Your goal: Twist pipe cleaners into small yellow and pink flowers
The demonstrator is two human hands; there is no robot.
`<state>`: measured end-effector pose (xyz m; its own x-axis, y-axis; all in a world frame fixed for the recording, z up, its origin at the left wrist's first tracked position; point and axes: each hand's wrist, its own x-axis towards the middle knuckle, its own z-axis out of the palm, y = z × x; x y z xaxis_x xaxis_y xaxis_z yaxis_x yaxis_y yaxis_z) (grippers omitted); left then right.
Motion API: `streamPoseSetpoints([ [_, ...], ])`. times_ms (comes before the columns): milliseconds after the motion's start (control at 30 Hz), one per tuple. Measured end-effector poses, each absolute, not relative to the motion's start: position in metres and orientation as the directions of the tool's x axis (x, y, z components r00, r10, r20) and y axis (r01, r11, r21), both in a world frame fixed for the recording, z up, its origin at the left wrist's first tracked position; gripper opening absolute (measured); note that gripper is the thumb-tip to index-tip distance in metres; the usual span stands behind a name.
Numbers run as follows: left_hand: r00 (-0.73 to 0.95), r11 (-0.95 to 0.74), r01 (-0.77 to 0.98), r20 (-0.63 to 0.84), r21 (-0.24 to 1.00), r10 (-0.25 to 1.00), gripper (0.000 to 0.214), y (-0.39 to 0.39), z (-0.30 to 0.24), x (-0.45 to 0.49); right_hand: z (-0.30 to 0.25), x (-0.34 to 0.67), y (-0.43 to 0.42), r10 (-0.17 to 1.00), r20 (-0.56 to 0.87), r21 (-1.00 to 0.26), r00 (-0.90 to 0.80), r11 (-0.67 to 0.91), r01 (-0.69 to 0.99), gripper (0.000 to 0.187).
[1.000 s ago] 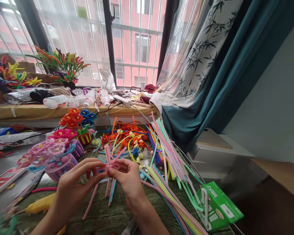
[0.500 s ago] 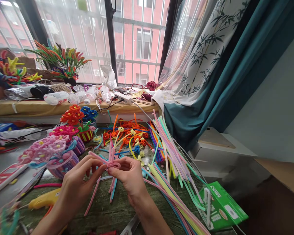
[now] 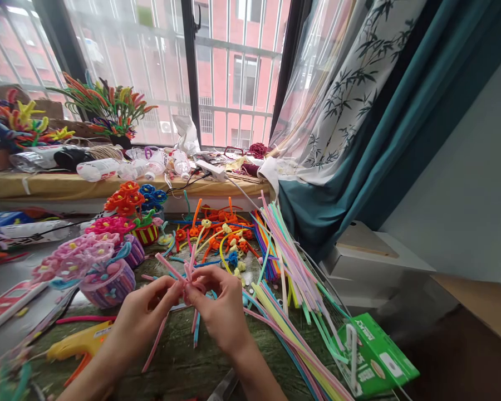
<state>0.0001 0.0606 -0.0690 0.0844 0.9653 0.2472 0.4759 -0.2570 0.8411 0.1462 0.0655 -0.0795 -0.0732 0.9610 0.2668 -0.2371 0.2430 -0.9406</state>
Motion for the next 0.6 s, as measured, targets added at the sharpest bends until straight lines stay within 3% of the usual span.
streamPoseSetpoints([
  [100, 0.154, -0.03, 0.156, 0.005, 0.987, 0.988, 0.04, 0.062, -0.065, 0.003, -0.08, 0.148, 0.065, 0.934, 0.352, -0.934, -0.059, 0.346, -0.086, 0.017],
  [233, 0.209, 0.166, -0.118, -0.138, 0.979, 0.968, 0.034, 0.065, -0.06, 0.007, -0.079, 0.154, 0.066, 0.899, 0.435, -0.899, -0.055, 0.437, 0.038, 0.013],
  [367, 0.208, 0.139, -0.106, -0.114, 0.985, 0.971, 0.03, 0.07, -0.058, 0.011, -0.077, 0.16, 0.067, 0.884, 0.464, -0.881, -0.064, 0.468, 0.076, 0.011],
  [600, 0.171, -0.002, -0.023, 0.006, 1.0, 0.985, 0.03, 0.079, -0.061, 0.019, -0.078, 0.168, 0.076, 0.921, 0.386, -0.92, -0.049, 0.38, -0.1, 0.025],
])
